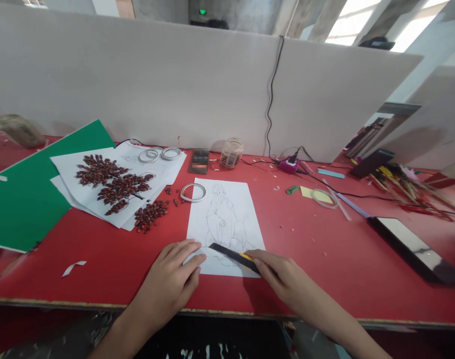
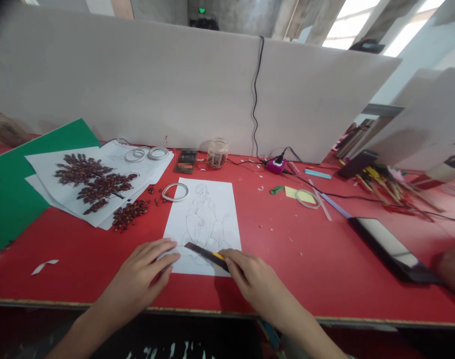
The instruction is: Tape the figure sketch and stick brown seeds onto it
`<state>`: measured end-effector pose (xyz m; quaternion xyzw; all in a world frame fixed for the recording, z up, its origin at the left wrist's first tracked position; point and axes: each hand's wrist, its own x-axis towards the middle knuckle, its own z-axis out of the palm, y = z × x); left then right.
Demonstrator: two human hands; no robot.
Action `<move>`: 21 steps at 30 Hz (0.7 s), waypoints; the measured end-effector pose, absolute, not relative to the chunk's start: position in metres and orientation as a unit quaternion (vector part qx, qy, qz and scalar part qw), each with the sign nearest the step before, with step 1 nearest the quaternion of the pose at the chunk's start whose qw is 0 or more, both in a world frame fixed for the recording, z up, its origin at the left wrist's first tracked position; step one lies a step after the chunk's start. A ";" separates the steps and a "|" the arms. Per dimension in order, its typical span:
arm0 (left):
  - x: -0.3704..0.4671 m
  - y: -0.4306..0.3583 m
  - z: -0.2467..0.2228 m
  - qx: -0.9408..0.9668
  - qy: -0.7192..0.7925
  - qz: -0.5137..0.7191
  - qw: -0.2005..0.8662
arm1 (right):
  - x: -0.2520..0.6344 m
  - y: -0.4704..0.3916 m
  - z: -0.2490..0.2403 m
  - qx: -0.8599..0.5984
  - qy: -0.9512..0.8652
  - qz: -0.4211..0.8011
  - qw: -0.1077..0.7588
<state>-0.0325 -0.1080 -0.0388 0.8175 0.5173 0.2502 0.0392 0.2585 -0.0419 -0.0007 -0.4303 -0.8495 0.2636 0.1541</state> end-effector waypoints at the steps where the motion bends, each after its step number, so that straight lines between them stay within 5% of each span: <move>1: -0.032 -0.108 -0.038 0.818 0.517 0.251 0.040 | 0.258 -0.042 -0.001 -0.433 -0.848 0.266 0.154; 21: -0.031 -0.082 -0.012 0.819 0.529 0.203 0.088 | 0.255 -0.042 0.014 -0.456 -0.813 0.339 0.127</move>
